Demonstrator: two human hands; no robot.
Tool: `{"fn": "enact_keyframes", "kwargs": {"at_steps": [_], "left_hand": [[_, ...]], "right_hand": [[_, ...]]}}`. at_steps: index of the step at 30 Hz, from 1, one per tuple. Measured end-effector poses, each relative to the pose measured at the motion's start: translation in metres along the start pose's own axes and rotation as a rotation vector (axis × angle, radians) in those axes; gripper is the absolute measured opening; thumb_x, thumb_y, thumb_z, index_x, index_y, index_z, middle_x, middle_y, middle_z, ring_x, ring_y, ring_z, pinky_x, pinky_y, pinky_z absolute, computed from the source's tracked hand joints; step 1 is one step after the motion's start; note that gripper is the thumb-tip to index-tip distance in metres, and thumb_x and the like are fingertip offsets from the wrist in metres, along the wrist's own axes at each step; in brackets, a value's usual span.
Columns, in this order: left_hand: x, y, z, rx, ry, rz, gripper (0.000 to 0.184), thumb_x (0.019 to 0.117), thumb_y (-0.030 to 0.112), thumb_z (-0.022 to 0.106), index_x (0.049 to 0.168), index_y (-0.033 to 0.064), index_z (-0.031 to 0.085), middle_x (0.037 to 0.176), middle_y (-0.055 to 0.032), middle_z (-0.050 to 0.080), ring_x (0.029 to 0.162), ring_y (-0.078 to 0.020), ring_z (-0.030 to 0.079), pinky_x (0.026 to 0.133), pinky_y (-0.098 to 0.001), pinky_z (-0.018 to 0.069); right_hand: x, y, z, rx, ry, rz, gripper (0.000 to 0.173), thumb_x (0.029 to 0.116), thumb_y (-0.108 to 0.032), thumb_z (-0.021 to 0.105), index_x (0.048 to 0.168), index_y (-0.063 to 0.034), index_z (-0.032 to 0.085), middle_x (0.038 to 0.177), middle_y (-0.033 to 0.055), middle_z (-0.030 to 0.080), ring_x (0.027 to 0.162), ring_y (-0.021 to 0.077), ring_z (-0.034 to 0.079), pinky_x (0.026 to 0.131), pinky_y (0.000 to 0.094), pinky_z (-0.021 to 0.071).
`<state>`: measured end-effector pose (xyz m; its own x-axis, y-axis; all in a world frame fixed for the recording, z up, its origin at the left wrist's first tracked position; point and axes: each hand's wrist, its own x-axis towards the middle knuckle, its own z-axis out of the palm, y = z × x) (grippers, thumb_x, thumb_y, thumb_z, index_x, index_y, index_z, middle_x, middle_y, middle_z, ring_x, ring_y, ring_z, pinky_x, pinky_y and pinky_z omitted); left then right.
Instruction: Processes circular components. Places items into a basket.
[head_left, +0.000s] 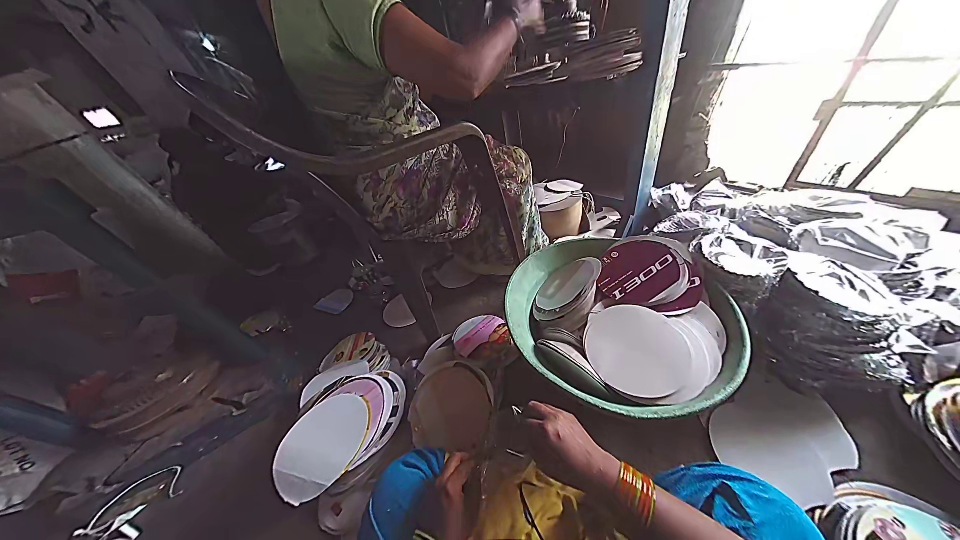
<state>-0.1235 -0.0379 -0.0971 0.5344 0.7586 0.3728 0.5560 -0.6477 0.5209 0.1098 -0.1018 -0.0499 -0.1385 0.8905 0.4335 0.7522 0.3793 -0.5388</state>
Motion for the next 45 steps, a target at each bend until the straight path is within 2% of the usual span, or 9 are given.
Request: {"fn": "enact_keyframes", "kwargs": {"at_steps": [4,8,12,21,31,34,45], "left_hand": [[0.002,-0.002,0.002,0.001,0.026,0.035,0.020,0.0853,-0.001,0.064,0.099,-0.0049,0.078,0.097,-0.0235,0.073,0.089,-0.0372,0.074,0.082,-0.0515,0.0603],[0.002,-0.002,0.002,0.005,0.033,0.045,0.022,0.0857,0.001,0.063,0.101,-0.0052,0.078,0.097,-0.0240,0.073,0.088,-0.0379,0.074,0.080,-0.0522,0.0605],[0.001,-0.005,0.004,0.016,0.046,0.054,0.019,0.0851,0.003,0.062,0.093,-0.0054,0.078,0.097,-0.0221,0.074,0.089,-0.0351,0.075,0.079,-0.0502,0.0610],[0.001,-0.010,0.008,0.024,0.076,0.078,0.020,0.0852,0.005,0.062,0.091,-0.0038,0.078,0.096,-0.0205,0.074,0.085,-0.0333,0.075,0.076,-0.0479,0.0618],[0.001,-0.012,0.011,0.018,0.085,0.072,0.019,0.0841,0.006,0.062,0.091,-0.0017,0.079,0.096,-0.0190,0.075,0.085,-0.0314,0.075,0.076,-0.0467,0.0621],[0.001,-0.010,0.009,0.002,0.072,0.062,0.019,0.0852,0.005,0.063,0.092,-0.0036,0.078,0.098,-0.0207,0.075,0.088,-0.0331,0.075,0.079,-0.0471,0.0618],[0.001,-0.016,0.013,0.003,0.121,0.105,0.023,0.0839,0.009,0.061,0.093,-0.0011,0.079,0.096,-0.0180,0.075,0.084,-0.0289,0.075,0.077,-0.0427,0.0623]], "right_hand": [[0.001,0.000,-0.002,0.033,-0.021,0.028,0.012,0.0904,-0.004,0.065,0.093,0.0010,0.075,0.097,0.0182,0.072,0.094,0.0329,0.071,0.081,0.0467,0.0585],[0.001,-0.002,-0.002,0.043,-0.072,0.040,0.014,0.0928,-0.004,0.062,0.094,0.0012,0.074,0.096,0.0190,0.071,0.093,0.0339,0.071,0.081,0.0477,0.0577],[0.000,0.001,0.001,0.050,-0.082,0.031,0.014,0.0925,-0.003,0.061,0.095,0.0007,0.075,0.097,0.0186,0.071,0.094,0.0331,0.071,0.082,0.0471,0.0579],[0.001,0.003,0.002,0.059,-0.112,0.041,0.016,0.0924,0.000,0.059,0.096,0.0008,0.075,0.098,0.0189,0.071,0.095,0.0332,0.071,0.084,0.0466,0.0576],[0.001,0.004,0.003,0.060,-0.102,0.026,0.016,0.0898,0.002,0.060,0.095,0.0010,0.076,0.097,0.0184,0.072,0.092,0.0322,0.072,0.082,0.0455,0.0585],[0.001,0.005,0.003,0.078,-0.145,0.060,0.017,0.0914,0.002,0.059,0.097,0.0025,0.075,0.099,0.0209,0.071,0.094,0.0348,0.071,0.083,0.0473,0.0577],[0.002,0.007,0.003,0.071,-0.170,0.083,0.019,0.0930,0.002,0.057,0.100,0.0016,0.075,0.105,0.0208,0.072,0.100,0.0342,0.071,0.088,0.0465,0.0572]]}}
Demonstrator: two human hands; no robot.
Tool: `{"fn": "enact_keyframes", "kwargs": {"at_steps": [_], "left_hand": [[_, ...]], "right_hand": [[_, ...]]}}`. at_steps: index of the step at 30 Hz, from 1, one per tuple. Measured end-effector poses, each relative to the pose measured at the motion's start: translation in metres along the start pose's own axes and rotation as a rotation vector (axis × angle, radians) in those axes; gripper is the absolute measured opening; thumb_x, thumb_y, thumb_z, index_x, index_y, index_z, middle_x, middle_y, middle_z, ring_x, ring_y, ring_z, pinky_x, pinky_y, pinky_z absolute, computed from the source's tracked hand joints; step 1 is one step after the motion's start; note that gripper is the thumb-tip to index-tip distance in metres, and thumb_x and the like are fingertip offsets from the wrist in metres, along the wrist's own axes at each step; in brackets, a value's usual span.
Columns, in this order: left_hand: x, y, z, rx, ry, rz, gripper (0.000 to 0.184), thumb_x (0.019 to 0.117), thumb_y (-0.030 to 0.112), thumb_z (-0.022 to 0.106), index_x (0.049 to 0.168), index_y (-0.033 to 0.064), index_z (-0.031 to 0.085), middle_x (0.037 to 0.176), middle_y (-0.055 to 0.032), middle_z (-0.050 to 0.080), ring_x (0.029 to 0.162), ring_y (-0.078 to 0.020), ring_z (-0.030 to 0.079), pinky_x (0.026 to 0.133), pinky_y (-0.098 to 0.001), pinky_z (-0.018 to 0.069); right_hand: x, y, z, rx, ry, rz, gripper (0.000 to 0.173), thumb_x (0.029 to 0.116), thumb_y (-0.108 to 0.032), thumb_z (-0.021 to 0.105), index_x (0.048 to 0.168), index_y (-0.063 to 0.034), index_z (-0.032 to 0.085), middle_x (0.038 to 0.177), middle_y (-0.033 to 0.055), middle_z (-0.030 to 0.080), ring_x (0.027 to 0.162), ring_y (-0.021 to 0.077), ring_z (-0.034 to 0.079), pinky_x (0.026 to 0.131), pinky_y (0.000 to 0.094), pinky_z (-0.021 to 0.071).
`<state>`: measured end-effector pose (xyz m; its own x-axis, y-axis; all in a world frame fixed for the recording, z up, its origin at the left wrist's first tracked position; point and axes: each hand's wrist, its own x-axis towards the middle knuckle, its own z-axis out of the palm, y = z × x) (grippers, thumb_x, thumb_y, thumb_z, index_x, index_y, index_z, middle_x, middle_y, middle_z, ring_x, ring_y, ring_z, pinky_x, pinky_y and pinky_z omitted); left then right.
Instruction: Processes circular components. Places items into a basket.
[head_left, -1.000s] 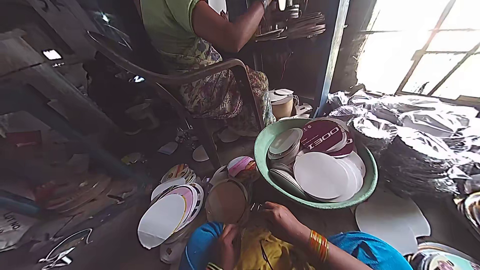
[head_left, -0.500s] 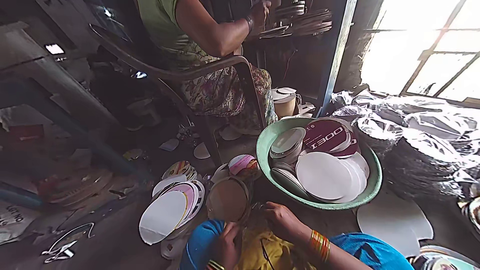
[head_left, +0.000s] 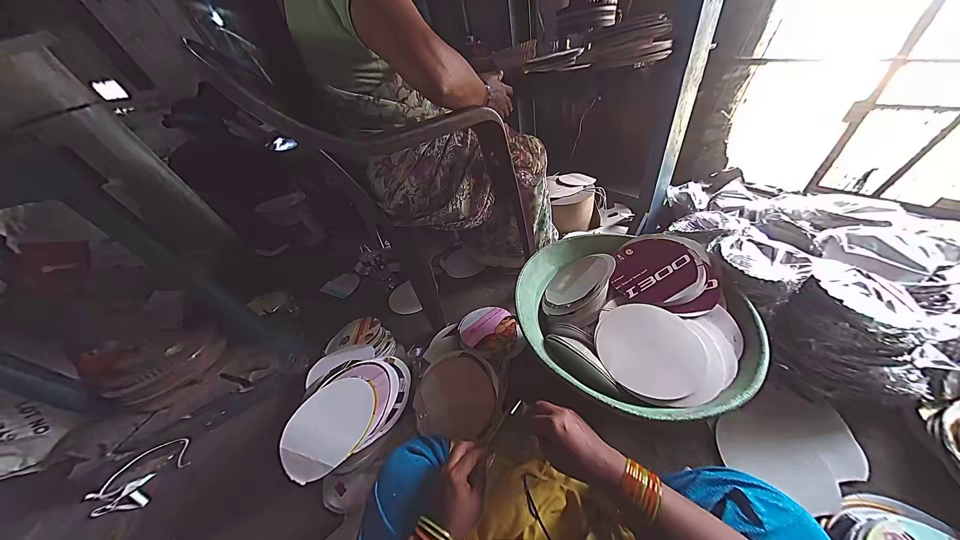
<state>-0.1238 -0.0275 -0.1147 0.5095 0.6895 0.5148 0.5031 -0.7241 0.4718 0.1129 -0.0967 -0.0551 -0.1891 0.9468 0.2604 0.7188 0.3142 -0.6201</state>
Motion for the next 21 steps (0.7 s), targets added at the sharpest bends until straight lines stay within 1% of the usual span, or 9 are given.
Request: {"fn": "enact_keyframes", "kwargs": {"at_steps": [11,15,18,21], "left_hand": [[0.0000,0.0013,-0.0003,-0.006,0.001,-0.012,0.024,0.0816,0.007,0.061,0.094,-0.0019,0.079,0.095,-0.0193,0.075,0.083,-0.0307,0.075,0.075,-0.0440,0.0621],[-0.0006,-0.0011,0.0007,-0.008,0.010,-0.005,0.024,0.0824,0.008,0.060,0.095,-0.0013,0.079,0.096,-0.0189,0.075,0.084,-0.0294,0.075,0.075,-0.0428,0.0621],[-0.0013,-0.0021,0.0014,-0.005,0.012,-0.002,0.024,0.0826,0.008,0.061,0.095,-0.0009,0.080,0.093,-0.0176,0.075,0.082,-0.0280,0.075,0.074,-0.0416,0.0621],[-0.0008,-0.0024,0.0016,-0.008,0.016,0.009,0.024,0.0822,0.008,0.061,0.095,-0.0010,0.080,0.093,-0.0175,0.074,0.081,-0.0279,0.075,0.073,-0.0413,0.0621]], "right_hand": [[0.0001,0.0008,0.0013,0.013,-0.027,0.023,0.021,0.0930,0.004,0.055,0.101,0.0032,0.075,0.109,0.0221,0.071,0.103,0.0346,0.071,0.090,0.0458,0.0567],[0.0004,0.0021,0.0020,0.014,-0.021,0.025,0.021,0.0925,0.004,0.056,0.101,0.0034,0.075,0.109,0.0216,0.071,0.101,0.0344,0.071,0.089,0.0459,0.0571],[0.0002,-0.0007,-0.0005,0.022,-0.034,0.037,0.022,0.0927,0.005,0.054,0.101,0.0039,0.074,0.109,0.0217,0.071,0.103,0.0348,0.070,0.090,0.0462,0.0564],[0.0000,-0.0030,-0.0021,0.022,-0.028,0.036,0.022,0.0922,0.006,0.054,0.100,0.0041,0.074,0.107,0.0220,0.071,0.102,0.0349,0.070,0.089,0.0460,0.0564]]}}
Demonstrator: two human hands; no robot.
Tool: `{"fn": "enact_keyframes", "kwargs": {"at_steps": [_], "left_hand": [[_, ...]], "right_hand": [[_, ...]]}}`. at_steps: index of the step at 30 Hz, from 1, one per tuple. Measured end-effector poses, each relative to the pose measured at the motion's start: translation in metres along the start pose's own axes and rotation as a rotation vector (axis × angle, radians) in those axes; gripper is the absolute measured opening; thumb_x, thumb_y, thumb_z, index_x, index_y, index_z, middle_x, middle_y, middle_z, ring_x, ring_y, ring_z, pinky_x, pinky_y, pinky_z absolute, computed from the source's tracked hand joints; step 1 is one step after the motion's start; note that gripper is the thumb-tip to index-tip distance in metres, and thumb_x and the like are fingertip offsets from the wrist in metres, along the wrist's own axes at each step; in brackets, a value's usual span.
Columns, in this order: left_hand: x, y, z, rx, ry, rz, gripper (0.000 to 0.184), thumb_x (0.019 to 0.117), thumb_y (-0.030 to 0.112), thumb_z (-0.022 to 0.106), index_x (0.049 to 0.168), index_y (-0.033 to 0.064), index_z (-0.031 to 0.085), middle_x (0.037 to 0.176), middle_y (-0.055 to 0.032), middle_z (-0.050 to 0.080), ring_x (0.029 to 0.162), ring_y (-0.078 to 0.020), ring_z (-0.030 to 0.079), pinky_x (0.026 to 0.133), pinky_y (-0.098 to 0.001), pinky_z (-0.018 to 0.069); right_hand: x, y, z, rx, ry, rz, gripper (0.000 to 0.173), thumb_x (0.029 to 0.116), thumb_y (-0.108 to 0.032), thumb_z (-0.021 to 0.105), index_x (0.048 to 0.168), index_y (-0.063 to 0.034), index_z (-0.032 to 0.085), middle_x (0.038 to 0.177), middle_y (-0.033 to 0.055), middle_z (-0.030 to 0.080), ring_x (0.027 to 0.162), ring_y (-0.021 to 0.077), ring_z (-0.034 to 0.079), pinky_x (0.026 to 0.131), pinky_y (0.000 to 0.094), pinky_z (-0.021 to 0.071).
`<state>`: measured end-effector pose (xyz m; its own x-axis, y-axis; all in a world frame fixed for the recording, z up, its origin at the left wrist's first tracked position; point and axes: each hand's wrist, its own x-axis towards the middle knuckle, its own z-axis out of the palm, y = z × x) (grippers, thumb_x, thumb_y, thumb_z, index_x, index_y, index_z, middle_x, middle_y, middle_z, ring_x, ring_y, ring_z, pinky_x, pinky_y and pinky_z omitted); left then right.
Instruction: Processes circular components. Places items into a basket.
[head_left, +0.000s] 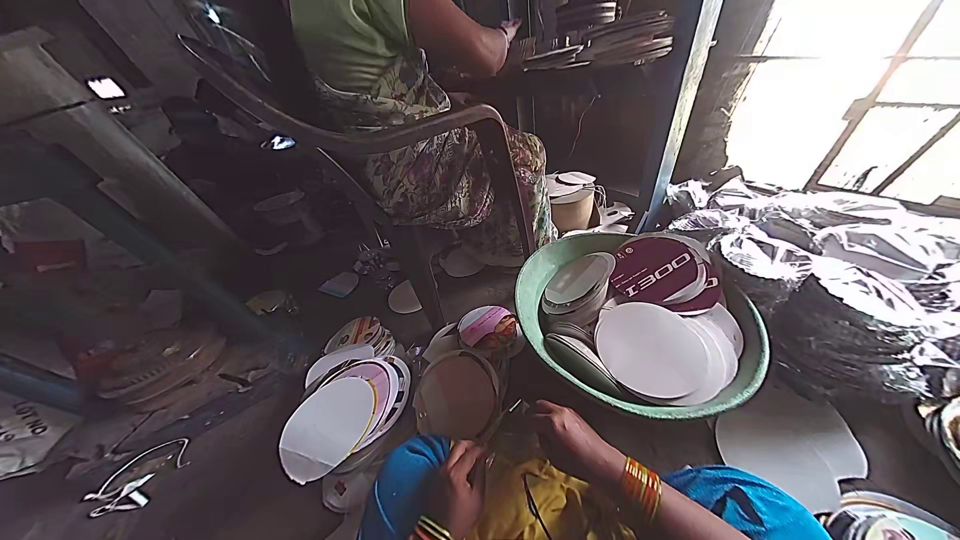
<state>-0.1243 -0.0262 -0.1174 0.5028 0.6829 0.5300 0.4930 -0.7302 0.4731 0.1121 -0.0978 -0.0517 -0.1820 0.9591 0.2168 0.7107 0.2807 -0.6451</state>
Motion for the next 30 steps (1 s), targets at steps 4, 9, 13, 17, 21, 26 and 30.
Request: {"fn": "enact_keyframes", "kwargs": {"at_steps": [4,9,13,17,21,26,30], "left_hand": [[0.000,0.001,-0.001,-0.003,-0.002,-0.002,0.023,0.0822,0.007,0.062,0.094,-0.0018,0.079,0.092,-0.0184,0.074,0.081,-0.0288,0.075,0.074,-0.0424,0.0621],[0.000,0.002,0.000,0.004,-0.002,-0.009,0.023,0.0826,0.008,0.062,0.094,-0.0015,0.079,0.094,-0.0186,0.074,0.083,-0.0292,0.075,0.076,-0.0424,0.0621],[0.001,0.001,0.000,0.006,0.013,-0.005,0.023,0.0821,0.008,0.062,0.094,-0.0023,0.079,0.095,-0.0193,0.074,0.084,-0.0298,0.075,0.076,-0.0425,0.0621],[-0.001,-0.001,0.000,0.037,0.001,0.029,0.024,0.0801,0.001,0.059,0.093,0.0001,0.080,0.104,-0.0236,0.072,0.088,-0.0362,0.074,0.076,-0.0476,0.0620],[0.002,0.014,-0.012,0.041,-0.220,-0.046,0.024,0.0826,-0.007,0.063,0.101,-0.0048,0.078,0.122,-0.0306,0.067,0.098,-0.0446,0.072,0.083,-0.0555,0.0599],[0.004,0.013,-0.011,-0.009,-0.184,-0.076,0.027,0.0823,-0.005,0.061,0.104,-0.0045,0.077,0.112,-0.0236,0.072,0.099,-0.0369,0.073,0.087,-0.0504,0.0599],[0.001,0.007,-0.007,-0.011,-0.104,-0.039,0.025,0.0810,-0.002,0.062,0.101,-0.0055,0.077,0.104,-0.0227,0.074,0.094,-0.0346,0.075,0.085,-0.0467,0.0610]], "right_hand": [[0.001,0.002,0.001,-0.009,-0.009,-0.006,0.021,0.0925,0.006,0.054,0.100,0.0045,0.074,0.107,0.0221,0.071,0.101,0.0350,0.070,0.089,0.0459,0.0564],[0.001,0.004,0.002,-0.014,-0.003,-0.010,0.021,0.0922,0.005,0.055,0.100,0.0041,0.074,0.106,0.0220,0.071,0.101,0.0348,0.071,0.088,0.0456,0.0567],[0.000,0.002,0.002,0.002,0.032,-0.033,0.020,0.0915,0.006,0.056,0.098,0.0044,0.074,0.104,0.0216,0.072,0.099,0.0346,0.071,0.087,0.0459,0.0571],[0.000,0.000,0.003,-0.076,0.242,-0.062,0.012,0.0857,0.005,0.061,0.087,0.0044,0.073,0.090,0.0196,0.069,0.085,0.0325,0.071,0.077,0.0428,0.0590],[0.000,-0.004,-0.003,-0.119,0.317,0.046,0.015,0.0869,0.005,0.061,0.095,0.0046,0.074,0.096,0.0211,0.070,0.088,0.0335,0.072,0.079,0.0431,0.0597],[-0.001,-0.004,-0.008,-0.106,0.262,0.106,0.016,0.0883,0.004,0.061,0.098,0.0048,0.074,0.100,0.0237,0.069,0.089,0.0357,0.071,0.080,0.0445,0.0592],[0.001,0.001,-0.008,-0.135,0.248,0.064,0.017,0.0866,0.005,0.061,0.097,0.0044,0.074,0.100,0.0245,0.069,0.087,0.0368,0.071,0.078,0.0469,0.0588]]}}
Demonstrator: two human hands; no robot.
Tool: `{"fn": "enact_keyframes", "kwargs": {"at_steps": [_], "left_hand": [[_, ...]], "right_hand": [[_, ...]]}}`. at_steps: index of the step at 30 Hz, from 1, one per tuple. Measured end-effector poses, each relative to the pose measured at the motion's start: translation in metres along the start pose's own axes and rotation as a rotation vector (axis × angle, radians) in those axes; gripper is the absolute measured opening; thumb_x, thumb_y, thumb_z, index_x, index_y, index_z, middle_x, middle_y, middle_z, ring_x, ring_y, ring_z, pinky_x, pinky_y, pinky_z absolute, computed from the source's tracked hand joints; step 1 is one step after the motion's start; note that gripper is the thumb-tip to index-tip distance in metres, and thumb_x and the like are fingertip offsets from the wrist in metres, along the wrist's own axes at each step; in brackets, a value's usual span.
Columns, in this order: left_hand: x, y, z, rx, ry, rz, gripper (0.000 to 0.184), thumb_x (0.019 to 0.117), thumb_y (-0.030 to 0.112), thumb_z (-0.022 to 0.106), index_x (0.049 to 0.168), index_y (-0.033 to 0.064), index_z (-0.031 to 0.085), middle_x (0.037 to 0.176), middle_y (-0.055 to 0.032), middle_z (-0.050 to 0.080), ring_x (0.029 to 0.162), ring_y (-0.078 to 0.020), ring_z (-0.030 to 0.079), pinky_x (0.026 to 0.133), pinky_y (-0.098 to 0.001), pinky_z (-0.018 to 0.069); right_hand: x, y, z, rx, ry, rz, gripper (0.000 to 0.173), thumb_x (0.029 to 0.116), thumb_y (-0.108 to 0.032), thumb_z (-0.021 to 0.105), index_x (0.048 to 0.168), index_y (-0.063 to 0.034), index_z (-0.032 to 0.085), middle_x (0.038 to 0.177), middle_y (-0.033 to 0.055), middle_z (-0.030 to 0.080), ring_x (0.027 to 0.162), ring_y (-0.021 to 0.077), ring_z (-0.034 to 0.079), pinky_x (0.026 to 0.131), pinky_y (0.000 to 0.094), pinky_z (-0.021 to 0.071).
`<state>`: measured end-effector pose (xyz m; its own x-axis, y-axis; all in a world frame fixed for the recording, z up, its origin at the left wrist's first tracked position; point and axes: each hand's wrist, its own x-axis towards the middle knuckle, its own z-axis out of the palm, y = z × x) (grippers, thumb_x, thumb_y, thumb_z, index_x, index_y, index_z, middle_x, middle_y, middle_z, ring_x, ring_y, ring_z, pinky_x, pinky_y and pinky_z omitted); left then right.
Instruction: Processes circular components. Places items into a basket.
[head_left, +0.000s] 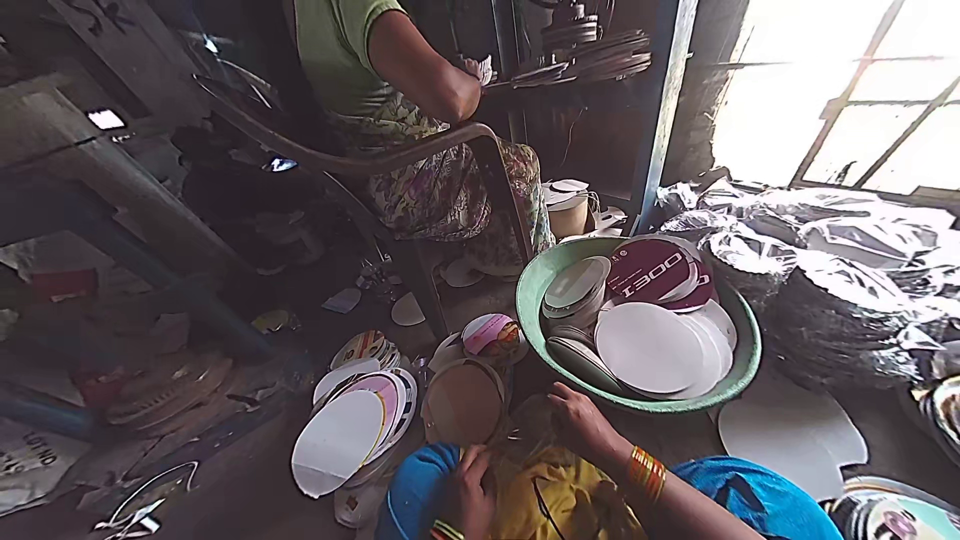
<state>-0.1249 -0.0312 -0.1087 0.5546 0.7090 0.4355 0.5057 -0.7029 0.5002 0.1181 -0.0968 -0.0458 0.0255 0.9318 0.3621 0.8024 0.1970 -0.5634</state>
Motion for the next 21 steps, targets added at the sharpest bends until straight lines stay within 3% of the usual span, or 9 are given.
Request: {"fn": "enact_keyframes", "kwargs": {"at_steps": [16,21], "left_hand": [[0.0019,-0.0028,0.0033,-0.013,0.030,0.013,0.024,0.0796,-0.001,0.063,0.098,-0.0058,0.077,0.103,-0.0233,0.073,0.090,-0.0338,0.075,0.081,-0.0463,0.0617],[0.0017,-0.0034,0.0016,-0.033,0.014,0.010,0.022,0.0811,-0.001,0.062,0.095,-0.0035,0.079,0.105,-0.0240,0.073,0.092,-0.0344,0.075,0.082,-0.0457,0.0618]], "right_hand": [[0.0016,0.0114,0.0012,0.061,0.054,-0.110,0.014,0.0846,0.007,0.061,0.090,0.0031,0.074,0.089,0.0195,0.069,0.080,0.0317,0.071,0.072,0.0420,0.0596],[0.0016,0.0092,-0.0004,0.079,0.043,-0.079,0.017,0.0858,0.006,0.059,0.092,0.0028,0.074,0.091,0.0195,0.069,0.084,0.0321,0.071,0.076,0.0420,0.0591]]}}
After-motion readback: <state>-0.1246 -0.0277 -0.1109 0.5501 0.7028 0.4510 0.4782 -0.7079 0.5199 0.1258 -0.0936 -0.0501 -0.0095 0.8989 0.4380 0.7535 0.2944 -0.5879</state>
